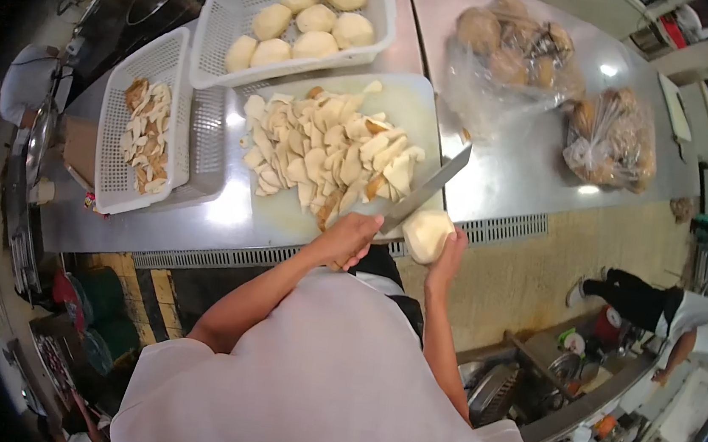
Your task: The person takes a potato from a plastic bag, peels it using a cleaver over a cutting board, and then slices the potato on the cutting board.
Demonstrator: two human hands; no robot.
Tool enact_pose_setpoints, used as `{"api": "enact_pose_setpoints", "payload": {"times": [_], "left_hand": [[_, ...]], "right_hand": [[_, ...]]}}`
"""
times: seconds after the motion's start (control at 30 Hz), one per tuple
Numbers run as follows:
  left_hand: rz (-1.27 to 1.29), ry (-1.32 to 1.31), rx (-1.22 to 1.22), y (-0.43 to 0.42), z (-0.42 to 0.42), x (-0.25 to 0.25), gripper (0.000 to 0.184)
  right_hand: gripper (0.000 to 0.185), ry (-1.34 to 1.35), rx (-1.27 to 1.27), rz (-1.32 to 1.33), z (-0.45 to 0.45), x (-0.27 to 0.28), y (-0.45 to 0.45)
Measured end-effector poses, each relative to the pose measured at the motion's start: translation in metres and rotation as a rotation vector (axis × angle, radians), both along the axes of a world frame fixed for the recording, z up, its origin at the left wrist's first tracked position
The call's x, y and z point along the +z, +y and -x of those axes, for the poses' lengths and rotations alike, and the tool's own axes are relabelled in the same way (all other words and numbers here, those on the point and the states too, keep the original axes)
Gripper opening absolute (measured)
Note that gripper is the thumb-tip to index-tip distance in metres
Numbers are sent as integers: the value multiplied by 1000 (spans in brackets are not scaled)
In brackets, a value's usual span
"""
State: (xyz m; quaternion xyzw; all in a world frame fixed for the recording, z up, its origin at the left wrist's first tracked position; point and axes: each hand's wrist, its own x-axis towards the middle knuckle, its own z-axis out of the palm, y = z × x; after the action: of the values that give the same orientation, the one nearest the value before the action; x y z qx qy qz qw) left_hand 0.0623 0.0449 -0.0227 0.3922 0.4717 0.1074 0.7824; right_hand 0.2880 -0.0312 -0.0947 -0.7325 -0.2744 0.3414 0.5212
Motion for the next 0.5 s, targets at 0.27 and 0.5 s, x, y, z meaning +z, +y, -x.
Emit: {"api": "enact_pose_setpoints", "payload": {"times": [0.27,0.5], "left_hand": [[-108,7,161,-29,88,29,50],[-192,9,646,-46,133,57,45]], "right_hand": [[64,467,113,136,5,61,44],[59,552,422,-136,78,140,210]]}}
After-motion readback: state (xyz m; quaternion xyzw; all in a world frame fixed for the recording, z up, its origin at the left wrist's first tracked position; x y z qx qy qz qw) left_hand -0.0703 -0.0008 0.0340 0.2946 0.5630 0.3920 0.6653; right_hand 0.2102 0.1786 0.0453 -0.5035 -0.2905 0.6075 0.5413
